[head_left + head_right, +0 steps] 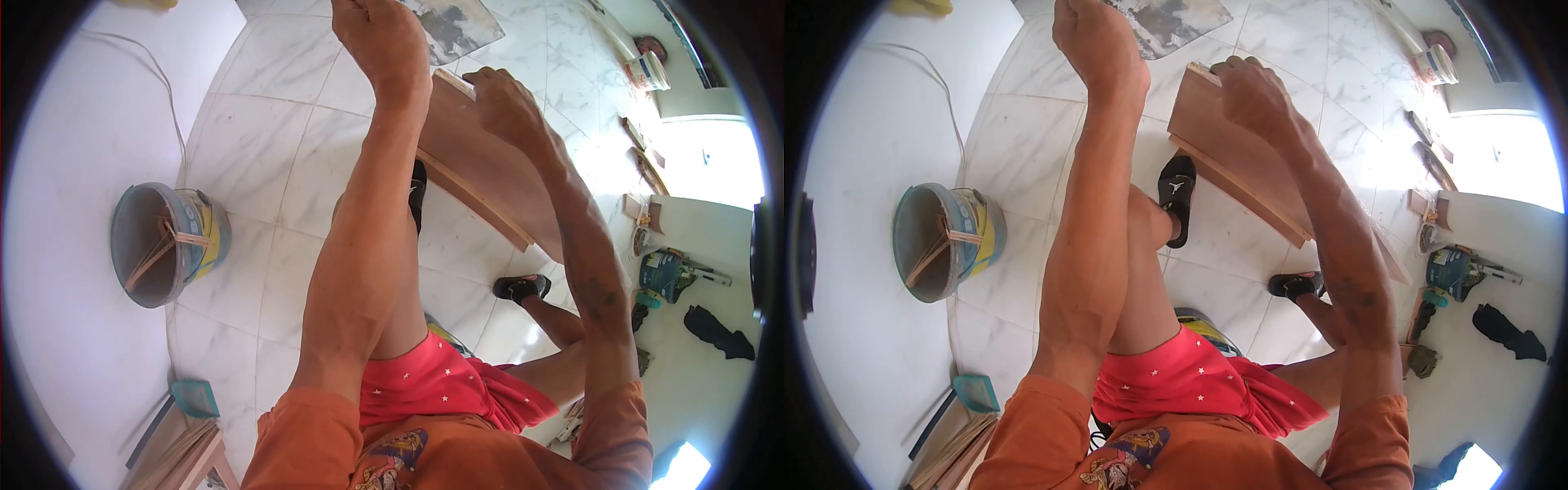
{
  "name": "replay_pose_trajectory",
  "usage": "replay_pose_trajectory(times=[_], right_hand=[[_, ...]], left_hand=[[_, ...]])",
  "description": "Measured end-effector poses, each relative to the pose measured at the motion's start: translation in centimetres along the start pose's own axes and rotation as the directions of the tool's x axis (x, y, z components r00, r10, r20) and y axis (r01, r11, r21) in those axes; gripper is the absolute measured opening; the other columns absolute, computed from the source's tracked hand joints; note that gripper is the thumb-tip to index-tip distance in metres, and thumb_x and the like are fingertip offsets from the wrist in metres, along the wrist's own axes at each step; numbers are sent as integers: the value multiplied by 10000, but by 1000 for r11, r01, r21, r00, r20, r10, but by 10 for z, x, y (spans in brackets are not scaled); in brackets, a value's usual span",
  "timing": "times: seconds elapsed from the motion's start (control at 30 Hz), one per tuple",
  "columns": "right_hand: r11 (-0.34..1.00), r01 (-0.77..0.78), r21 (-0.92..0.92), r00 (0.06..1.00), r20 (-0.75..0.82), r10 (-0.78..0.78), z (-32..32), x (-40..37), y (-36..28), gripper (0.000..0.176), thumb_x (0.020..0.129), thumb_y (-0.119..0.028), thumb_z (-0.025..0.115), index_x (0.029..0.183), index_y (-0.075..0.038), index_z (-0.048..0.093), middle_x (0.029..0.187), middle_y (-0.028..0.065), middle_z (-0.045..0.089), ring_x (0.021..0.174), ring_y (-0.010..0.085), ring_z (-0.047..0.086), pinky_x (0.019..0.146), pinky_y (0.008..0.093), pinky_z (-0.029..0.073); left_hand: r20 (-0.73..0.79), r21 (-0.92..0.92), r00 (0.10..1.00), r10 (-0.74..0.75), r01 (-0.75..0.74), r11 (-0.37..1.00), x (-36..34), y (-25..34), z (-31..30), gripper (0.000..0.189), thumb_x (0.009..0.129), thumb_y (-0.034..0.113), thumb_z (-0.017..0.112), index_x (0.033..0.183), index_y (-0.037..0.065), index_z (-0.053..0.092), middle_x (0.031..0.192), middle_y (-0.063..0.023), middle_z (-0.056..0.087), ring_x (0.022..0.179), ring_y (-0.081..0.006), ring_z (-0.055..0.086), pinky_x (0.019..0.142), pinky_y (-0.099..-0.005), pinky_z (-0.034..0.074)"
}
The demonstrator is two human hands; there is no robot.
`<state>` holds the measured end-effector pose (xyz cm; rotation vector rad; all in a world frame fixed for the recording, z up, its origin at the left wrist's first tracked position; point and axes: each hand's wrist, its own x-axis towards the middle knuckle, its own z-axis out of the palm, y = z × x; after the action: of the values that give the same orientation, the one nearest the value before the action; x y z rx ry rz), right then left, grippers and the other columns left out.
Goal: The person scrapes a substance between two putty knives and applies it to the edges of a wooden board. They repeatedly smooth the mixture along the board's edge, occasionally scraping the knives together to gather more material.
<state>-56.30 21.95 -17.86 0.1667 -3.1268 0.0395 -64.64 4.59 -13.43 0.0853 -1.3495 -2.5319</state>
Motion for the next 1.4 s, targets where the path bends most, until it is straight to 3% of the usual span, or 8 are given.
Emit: replay_pose_trajectory(times=[0.27, 0.37, 0.57, 0.77, 0.97, 1.17, 1.27, 1.4], right_hand=[[916, 70, -395, 983, -129, -131, 49, -24, -42, 255, 846, -108, 641, 1073, 9, 649, 1058, 119, 652, 1055, 286, 614, 880, 402, 506], [930, 128, -344, 983, -81, -165, 44, -32, -47, 289, 867, -72, 615, 1147, -7, 596, 1084, 113, 616, 1044, 275, 607, 887, 418, 514], [942, -45, -333, 998, -66, 24, 25, -12, -43, 244, 870, -65, 604, 1106, -2, 593, 1059, 122, 612, 1024, 281, 607, 855, 431, 518], [940, 62, -334, 995, -48, -83, 41, -24, -51, 237, 865, -65, 598, 1094, -5, 598, 1056, 139, 618, 1025, 311, 605, 852, 431, 509], [937, -15, -349, 999, -34, 3, 29, -5, -42, 280, 834, -106, 646, 1080, 25, 654, 1075, 150, 649, 1029, 289, 618, 863, 413, 512], [926, 99, -363, 995, 12, -102, 39, -15, -49, 265, 846, -114, 636, 1069, 28, 652, 1068, 152, 643, 1019, 281, 615, 828, 409, 508], [934, 76, -348, 997, -4, -82, 27, -12, -53, 291, 852, -135, 628, 1085, 38, 650, 1098, 153, 636, 1030, 281, 601, 850, 413, 498], [928, 2, -372, 984, -163, -67, 53, -2, -54, 385, 862, -222, 631, 1128, 56, 646, 1125, 166, 622, 1065, 298, 551, 854, 405, 472]], left_hand=[[-35, 26, 999, 12, -11, 1000, 4, -6, -1, 386, 1077, 270, 404, 991, -47, 606, 890, -128, 623, 776, -226, 562, 731, -357, 473], [-26, 21, 999, 29, -28, 999, 6, -9, -3, 387, 1077, 267, 404, 983, -49, 607, 875, -127, 622, 763, -227, 554, 726, -356, 466], [-50, 41, 998, 38, -36, 999, 4, -6, -1, 387, 1080, 254, 397, 950, -47, 602, 851, -124, 615, 755, -219, 542, 725, -355, 461], [-52, 75, 999, 9, -5, 997, 6, -7, -1, 388, 1081, 251, 395, 953, -48, 607, 845, -124, 613, 737, -212, 540, 705, -360, 467], [-47, 31, 999, 25, -23, 999, 0, 0, 2, 385, 1082, 252, 396, 923, -40, 590, 825, -107, 591, 723, -198, 521, 682, -353, 457], [-23, 29, 1000, 19, -19, 999, 3, -5, 0, 393, 1084, 254, 395, 945, -52, 597, 846, -115, 606, 736, -196, 534, 693, -345, 464], [-42, 8, 999, 3, -2, 1000, 2, -2, 3, 390, 1081, 252, 398, 954, -59, 597, 850, -122, 609, 747, -202, 538, 708, -345, 467], [-43, 76, 998, 48, -44, 996, 2, -6, 3, 387, 1076, 250, 403, 962, -66, 594, 847, -140, 606, 756, -228, 542, 732, -354, 469]])
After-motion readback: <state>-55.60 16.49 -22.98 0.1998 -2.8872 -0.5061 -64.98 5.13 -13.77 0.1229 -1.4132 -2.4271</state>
